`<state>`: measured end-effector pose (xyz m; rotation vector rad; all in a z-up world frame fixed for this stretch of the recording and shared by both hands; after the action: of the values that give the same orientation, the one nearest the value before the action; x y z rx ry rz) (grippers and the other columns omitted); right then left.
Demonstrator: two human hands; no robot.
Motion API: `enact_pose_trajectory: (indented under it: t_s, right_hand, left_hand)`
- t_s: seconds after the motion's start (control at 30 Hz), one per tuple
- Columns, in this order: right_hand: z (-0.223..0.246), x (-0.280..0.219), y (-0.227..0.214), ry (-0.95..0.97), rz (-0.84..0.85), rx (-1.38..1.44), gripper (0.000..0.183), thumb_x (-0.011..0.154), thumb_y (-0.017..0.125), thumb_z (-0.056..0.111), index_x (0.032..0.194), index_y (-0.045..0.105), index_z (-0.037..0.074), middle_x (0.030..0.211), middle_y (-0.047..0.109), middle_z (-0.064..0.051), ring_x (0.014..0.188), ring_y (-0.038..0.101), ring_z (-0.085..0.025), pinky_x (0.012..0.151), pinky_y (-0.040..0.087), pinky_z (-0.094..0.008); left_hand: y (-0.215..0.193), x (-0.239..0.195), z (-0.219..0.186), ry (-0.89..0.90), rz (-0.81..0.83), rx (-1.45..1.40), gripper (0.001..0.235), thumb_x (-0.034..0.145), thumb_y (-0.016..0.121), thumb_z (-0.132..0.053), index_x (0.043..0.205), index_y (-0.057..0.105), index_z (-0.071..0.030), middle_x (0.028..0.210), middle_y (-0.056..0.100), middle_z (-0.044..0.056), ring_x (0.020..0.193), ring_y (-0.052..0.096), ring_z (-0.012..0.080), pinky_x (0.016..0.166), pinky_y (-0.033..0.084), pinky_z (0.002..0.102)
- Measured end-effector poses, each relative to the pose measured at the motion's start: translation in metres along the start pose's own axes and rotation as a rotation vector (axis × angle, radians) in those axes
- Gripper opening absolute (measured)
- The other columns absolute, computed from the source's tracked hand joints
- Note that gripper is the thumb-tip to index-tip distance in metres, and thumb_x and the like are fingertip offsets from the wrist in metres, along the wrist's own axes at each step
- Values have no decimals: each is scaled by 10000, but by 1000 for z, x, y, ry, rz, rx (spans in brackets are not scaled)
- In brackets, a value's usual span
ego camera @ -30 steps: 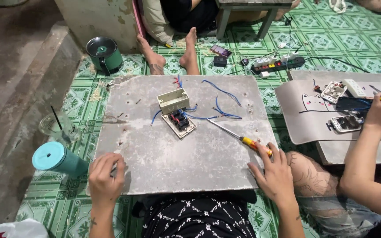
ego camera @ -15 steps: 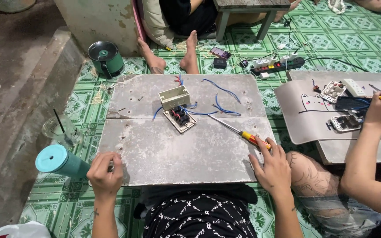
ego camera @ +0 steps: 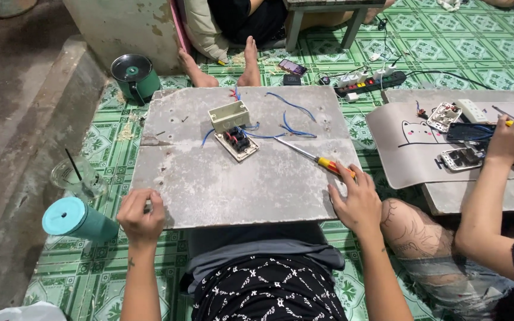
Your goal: The person sits on the floor and uses a screwdriver to connect blue wires to a small electrical component. They tighten the screws to secure the wires and then place the component into a white plastic box.
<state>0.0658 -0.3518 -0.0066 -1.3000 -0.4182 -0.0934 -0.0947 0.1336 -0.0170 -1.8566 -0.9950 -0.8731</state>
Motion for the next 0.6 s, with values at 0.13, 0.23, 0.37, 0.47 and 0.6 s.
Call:
enact_pose_trajectory:
  t_s: [0.13, 0.23, 0.37, 0.47, 0.6]
  right_hand:
    - [-1, 21, 14, 48, 37, 12, 591, 949, 546, 569, 1510, 512, 384, 1449, 550, -99, 1365, 508, -392, 979, 531, -565]
    - [1, 42, 22, 62, 47, 31, 581, 956, 541, 589, 1502, 528, 390, 1445, 555, -102, 1361, 507, -394, 968, 533, -574]
    - [3, 72, 36, 46, 23, 37, 572, 955, 556, 570, 1495, 538, 385, 1433, 566, -94, 1351, 520, -377, 962, 539, -564]
    - [2, 96, 50, 52, 28, 48, 568, 954, 556, 565, 1494, 532, 390, 1437, 562, -96, 1354, 518, -379, 975, 533, -560]
    - [2, 124, 66, 72, 34, 79, 572, 946, 569, 547, 1494, 516, 391, 1443, 555, -101, 1361, 508, -378, 1015, 512, -559]
  left_hand:
    - [20, 11, 16, 22, -14, -22, 262, 972, 625, -58, 717, 653, -109, 619, 589, 18, 559, 565, 259, 671, 506, 323]
    - [41, 23, 27, 47, -14, 11, 251, 978, 637, -70, 730, 641, -109, 624, 574, 27, 577, 584, 273, 655, 504, 330]
    - [67, 36, 38, 112, -13, 22, 237, 933, 660, -48, 711, 602, -105, 605, 544, 58, 580, 590, 307, 642, 508, 347]
    - [89, 48, 56, 93, 21, 12, 252, 946, 638, -64, 700, 613, -109, 597, 563, 50, 571, 593, 274, 631, 507, 341]
    - [111, 70, 64, 107, 31, 23, 281, 930, 656, -64, 667, 567, -103, 581, 543, 62, 560, 602, 298, 605, 505, 351]
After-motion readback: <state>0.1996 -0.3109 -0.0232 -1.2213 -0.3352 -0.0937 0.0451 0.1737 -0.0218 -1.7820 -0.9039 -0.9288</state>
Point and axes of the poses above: each hand's wrist, its own x-axis towards the middle knuckle, its own y-axis out of the palm, z = x × y, the point moved 9 cm from there along x, towards the middle knuckle
